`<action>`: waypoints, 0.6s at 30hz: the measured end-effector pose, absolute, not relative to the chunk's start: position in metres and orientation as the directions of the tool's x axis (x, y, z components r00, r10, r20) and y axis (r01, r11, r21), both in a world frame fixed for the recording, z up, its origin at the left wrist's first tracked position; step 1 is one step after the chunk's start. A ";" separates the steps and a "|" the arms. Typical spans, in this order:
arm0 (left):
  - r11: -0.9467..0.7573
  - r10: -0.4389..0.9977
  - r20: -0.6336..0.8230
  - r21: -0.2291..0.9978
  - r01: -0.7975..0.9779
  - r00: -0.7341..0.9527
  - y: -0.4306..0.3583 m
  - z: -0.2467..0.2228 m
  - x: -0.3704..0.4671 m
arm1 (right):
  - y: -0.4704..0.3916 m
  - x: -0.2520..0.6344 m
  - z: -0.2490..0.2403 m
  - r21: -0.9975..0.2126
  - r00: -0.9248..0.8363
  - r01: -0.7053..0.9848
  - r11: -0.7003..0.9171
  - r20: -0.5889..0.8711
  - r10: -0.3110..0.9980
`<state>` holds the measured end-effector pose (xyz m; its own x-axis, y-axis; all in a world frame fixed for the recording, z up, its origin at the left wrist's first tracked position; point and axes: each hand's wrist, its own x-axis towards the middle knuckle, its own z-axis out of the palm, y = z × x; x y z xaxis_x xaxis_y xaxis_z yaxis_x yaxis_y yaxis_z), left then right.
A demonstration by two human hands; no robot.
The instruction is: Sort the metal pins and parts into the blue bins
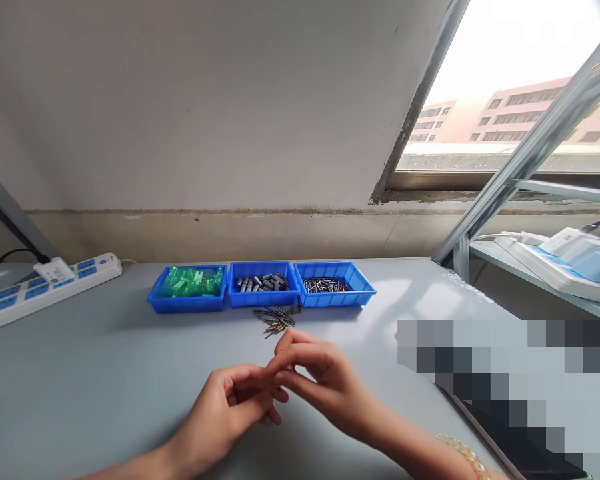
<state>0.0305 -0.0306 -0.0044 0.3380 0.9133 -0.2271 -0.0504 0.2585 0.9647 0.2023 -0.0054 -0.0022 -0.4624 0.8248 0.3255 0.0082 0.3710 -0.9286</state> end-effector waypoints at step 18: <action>0.193 0.943 -0.176 0.981 -0.032 0.283 -0.035 0.004 0.022 | 0.009 0.201 -0.016 -0.999 -0.475 0.012 0.045 0.034 0.879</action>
<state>0.0223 -0.0352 0.0043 0.2827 0.9429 -0.1760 -0.0318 0.1926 0.9808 0.2007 0.0085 -0.0155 -0.4748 0.8794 0.0341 0.0117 0.0450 -0.9989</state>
